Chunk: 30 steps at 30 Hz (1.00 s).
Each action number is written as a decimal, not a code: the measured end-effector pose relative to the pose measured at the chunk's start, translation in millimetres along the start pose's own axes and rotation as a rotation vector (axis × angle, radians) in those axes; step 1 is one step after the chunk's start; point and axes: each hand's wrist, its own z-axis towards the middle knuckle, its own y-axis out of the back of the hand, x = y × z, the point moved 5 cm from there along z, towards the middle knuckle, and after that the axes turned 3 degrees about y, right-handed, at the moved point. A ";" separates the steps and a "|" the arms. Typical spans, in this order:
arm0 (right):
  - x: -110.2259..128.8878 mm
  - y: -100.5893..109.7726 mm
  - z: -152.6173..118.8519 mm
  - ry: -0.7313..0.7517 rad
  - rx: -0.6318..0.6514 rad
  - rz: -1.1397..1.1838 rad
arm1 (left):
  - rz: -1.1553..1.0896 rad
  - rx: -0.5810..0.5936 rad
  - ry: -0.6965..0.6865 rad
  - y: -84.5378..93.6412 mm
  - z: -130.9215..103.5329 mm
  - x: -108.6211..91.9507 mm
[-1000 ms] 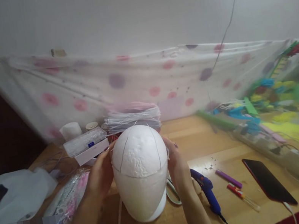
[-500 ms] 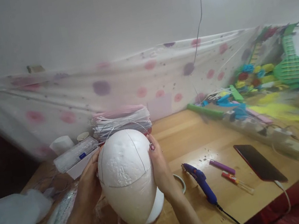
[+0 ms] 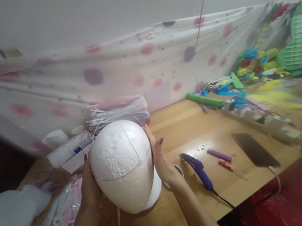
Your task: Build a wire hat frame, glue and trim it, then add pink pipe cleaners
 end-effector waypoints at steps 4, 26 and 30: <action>-5.3 7.1 0.0 0.039 -0.010 0.053 | -0.014 0.011 -0.059 -4.9 1.4 2.0; 19.1 0.9 64.7 -0.063 -0.091 0.125 | 0.142 0.240 -0.429 -16.2 0.9 -17.4; 19.4 2.6 72.3 -0.091 -0.050 0.137 | 0.110 0.240 -0.408 -19.5 2.2 -15.7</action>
